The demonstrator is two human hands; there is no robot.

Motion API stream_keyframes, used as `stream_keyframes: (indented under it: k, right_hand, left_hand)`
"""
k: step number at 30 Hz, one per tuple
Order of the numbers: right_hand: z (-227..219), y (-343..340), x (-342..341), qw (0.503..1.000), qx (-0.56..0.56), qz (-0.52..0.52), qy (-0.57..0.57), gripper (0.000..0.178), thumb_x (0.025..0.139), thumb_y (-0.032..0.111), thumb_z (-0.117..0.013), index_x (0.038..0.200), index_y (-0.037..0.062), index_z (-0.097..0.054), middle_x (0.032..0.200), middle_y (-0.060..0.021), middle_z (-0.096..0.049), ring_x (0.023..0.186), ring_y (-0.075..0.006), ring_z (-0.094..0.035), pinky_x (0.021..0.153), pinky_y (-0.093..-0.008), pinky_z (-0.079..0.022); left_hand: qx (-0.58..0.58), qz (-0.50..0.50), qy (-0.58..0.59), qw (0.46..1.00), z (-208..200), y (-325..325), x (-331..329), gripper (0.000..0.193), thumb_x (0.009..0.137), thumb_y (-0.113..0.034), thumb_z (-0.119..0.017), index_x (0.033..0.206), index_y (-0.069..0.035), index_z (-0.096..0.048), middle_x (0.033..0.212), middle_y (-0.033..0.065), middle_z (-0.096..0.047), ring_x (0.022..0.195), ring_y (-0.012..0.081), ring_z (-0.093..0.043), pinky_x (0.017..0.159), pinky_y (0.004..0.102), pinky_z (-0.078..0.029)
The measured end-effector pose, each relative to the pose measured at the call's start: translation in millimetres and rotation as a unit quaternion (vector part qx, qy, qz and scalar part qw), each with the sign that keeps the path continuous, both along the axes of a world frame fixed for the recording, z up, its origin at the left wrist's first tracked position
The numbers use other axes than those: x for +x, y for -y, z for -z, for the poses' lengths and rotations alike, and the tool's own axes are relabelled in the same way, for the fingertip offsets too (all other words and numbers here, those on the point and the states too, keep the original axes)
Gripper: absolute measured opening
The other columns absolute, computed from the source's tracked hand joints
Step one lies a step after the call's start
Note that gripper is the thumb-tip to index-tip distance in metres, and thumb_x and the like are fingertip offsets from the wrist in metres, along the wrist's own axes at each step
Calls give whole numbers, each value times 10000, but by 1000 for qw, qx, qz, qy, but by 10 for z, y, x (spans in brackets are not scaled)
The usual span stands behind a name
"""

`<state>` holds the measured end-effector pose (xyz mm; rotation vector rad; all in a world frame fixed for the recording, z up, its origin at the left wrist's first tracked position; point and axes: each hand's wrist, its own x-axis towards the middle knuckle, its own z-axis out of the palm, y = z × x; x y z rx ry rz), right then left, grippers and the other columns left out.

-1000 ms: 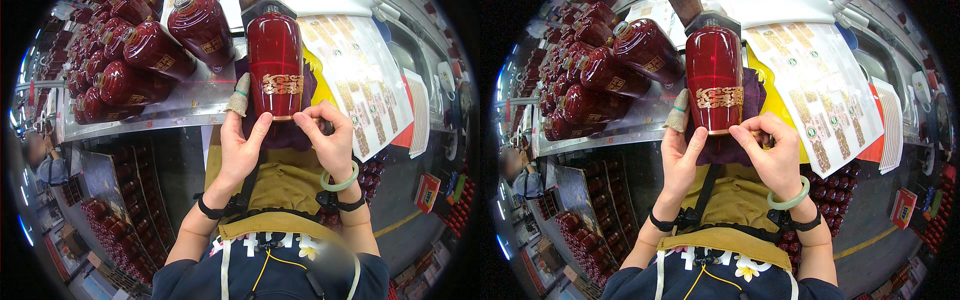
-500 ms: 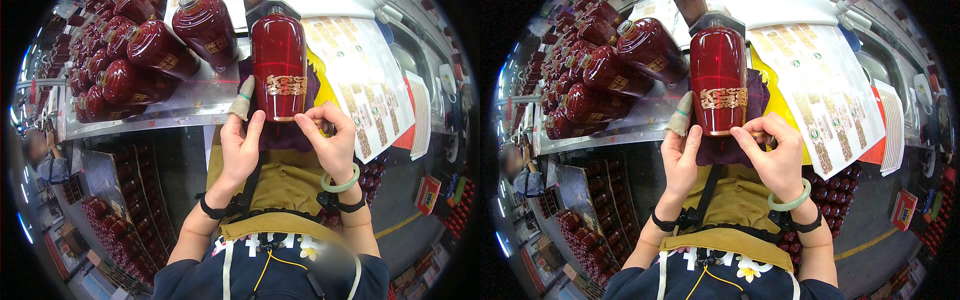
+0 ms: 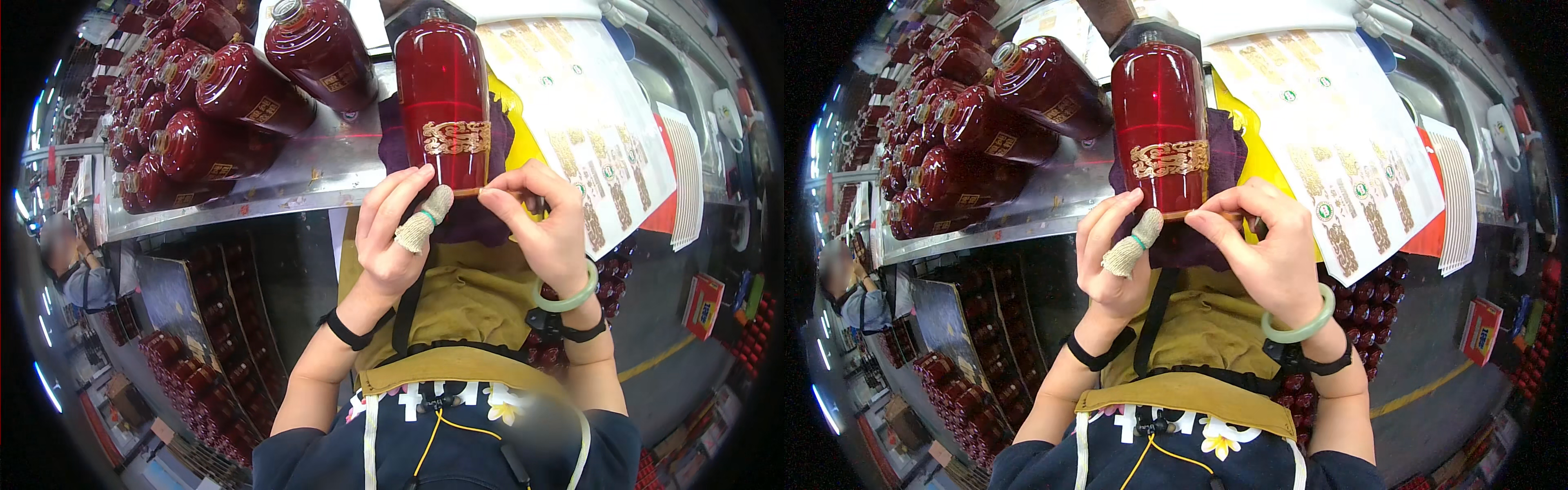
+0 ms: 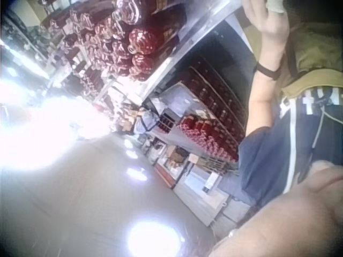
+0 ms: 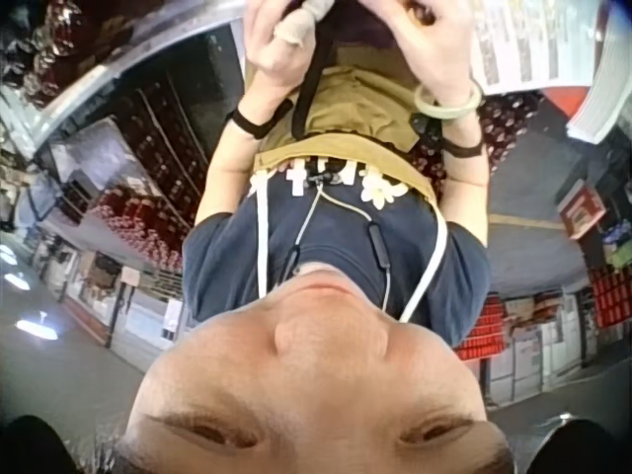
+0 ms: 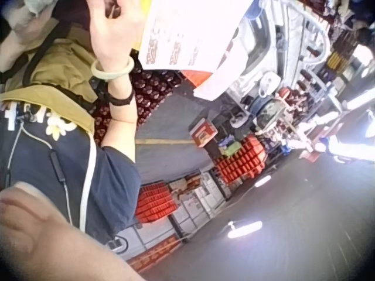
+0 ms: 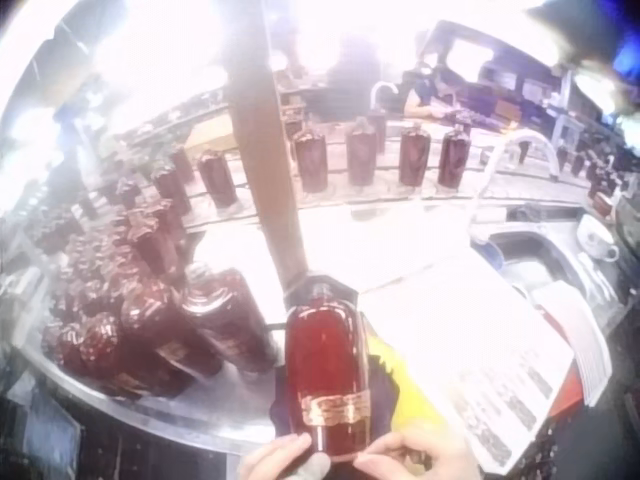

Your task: Applying decorative gold labels and smoothing them onto red bottles in a manufacturing facility.

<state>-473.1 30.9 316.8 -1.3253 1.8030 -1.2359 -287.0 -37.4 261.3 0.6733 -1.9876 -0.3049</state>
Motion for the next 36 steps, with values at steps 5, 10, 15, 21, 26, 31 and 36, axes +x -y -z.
stream_keyframes:
  k: [5, 10, 15, 21, 26, 31, 36]
  right_hand:
    - [-76, -21, -114, 999, 13, -26, -32, 119, 874, 117, -798, 894, 6, -760, 784, -84, -691, 687, -180, -610, 648, -315, -457]
    - [-31, -3, -109, 999, 3, -24, -26, 121, 868, 114, -801, 884, 3, -756, 783, -89, -691, 691, -182, -610, 648, -317, -459]
    - [-5, 14, -99, 999, 2, -29, -19, 111, 864, 93, -799, 866, -6, -749, 764, -96, -677, 674, -184, -604, 641, -320, -461]
    - [-81, 22, -113, 999, 19, -41, -15, 128, 862, 96, -800, 866, -18, -742, 743, -94, -659, 658, -178, -589, 634, -320, -452]
    - [-64, 13, -145, 999, 25, -41, -8, 126, 862, 96, -798, 869, -17, -743, 734, -93, -649, 655, -172, -579, 632, -317, -448]
    - [-67, 30, -130, 999, 22, -42, -12, 120, 863, 99, -796, 872, -11, -749, 734, -93, -649, 656, -171, -575, 630, -317, -444]
    - [-59, 32, -136, 999, 29, -43, -15, 113, 866, 101, -791, 874, -6, -754, 734, -91, -649, 658, -171, -574, 630, -318, -444]
  left_hand:
    - [-19, 0, 9, 1000, -15, 17, -8, 238, 728, 120, -783, 926, 15, -702, 1153, 177, -733, 1047, 350, -698, 879, 416, -598]
    - [-7, -7, -28, 1000, 14, -3, -34, 232, 724, 112, -786, 946, 59, -745, 1172, 189, -732, 1071, 342, -700, 862, 399, -619]
    - [-26, 2, -6, 1000, -97, 25, -86, 170, 762, 92, -814, 914, 67, -742, 1159, 178, -738, 1066, 335, -712, 853, 395, -632]
    - [-26, -16, -21, 999, 20, 45, -50, 207, 752, 97, -818, 944, 73, -746, 1118, 161, -753, 1025, 346, -732, 853, 400, -628]
    - [-16, -25, -33, 999, 88, 35, -37, 275, 745, 140, -768, 1013, 99, -727, 1158, 178, -738, 1059, 373, -724, 865, 417, -630]
    - [-51, -12, -37, 998, 69, 31, -56, 278, 754, 126, -778, 1023, 66, -739, 1216, 174, -712, 1072, 371, -714, 863, 416, -637]
    - [-97, -43, 57, 993, -32, -24, -32, 333, 769, 100, -811, 1080, -17, -793, 1282, 169, -672, 1129, 346, -672, 923, 390, -598]
